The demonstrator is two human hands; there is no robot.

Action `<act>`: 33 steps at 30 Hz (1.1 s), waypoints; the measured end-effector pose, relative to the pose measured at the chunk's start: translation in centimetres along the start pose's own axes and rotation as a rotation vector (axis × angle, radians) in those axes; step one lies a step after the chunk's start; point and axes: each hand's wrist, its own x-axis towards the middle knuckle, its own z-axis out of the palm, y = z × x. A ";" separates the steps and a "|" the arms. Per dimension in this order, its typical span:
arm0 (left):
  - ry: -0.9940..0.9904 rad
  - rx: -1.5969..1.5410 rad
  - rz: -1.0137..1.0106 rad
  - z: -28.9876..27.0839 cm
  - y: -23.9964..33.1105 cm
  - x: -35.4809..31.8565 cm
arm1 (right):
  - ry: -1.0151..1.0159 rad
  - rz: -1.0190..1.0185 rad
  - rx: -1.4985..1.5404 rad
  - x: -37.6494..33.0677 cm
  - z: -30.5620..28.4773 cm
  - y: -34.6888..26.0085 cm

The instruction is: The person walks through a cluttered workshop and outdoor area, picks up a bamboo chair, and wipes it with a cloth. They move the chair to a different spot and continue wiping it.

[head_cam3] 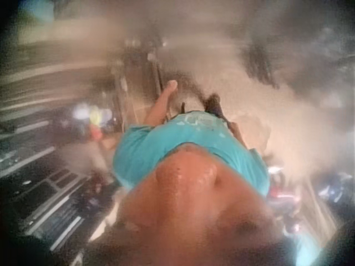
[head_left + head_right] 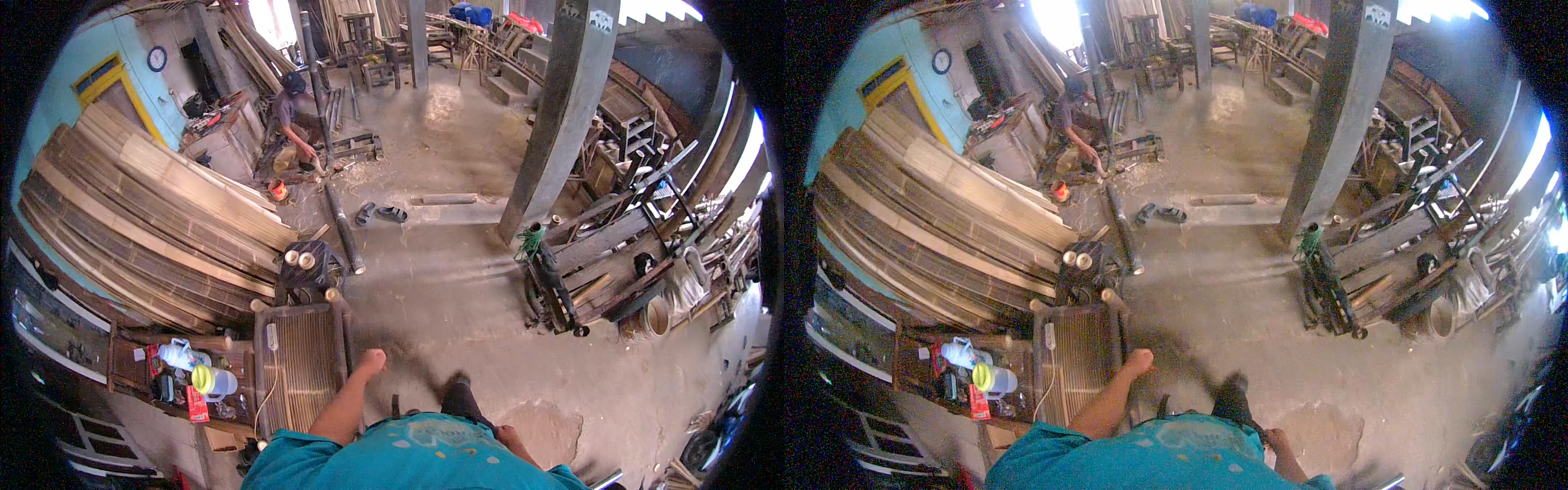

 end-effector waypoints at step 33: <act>0.055 -0.224 -0.168 -30.3 47.1 81.6 | -0.007 -0.047 -0.054 81.1 -53.1 -61.9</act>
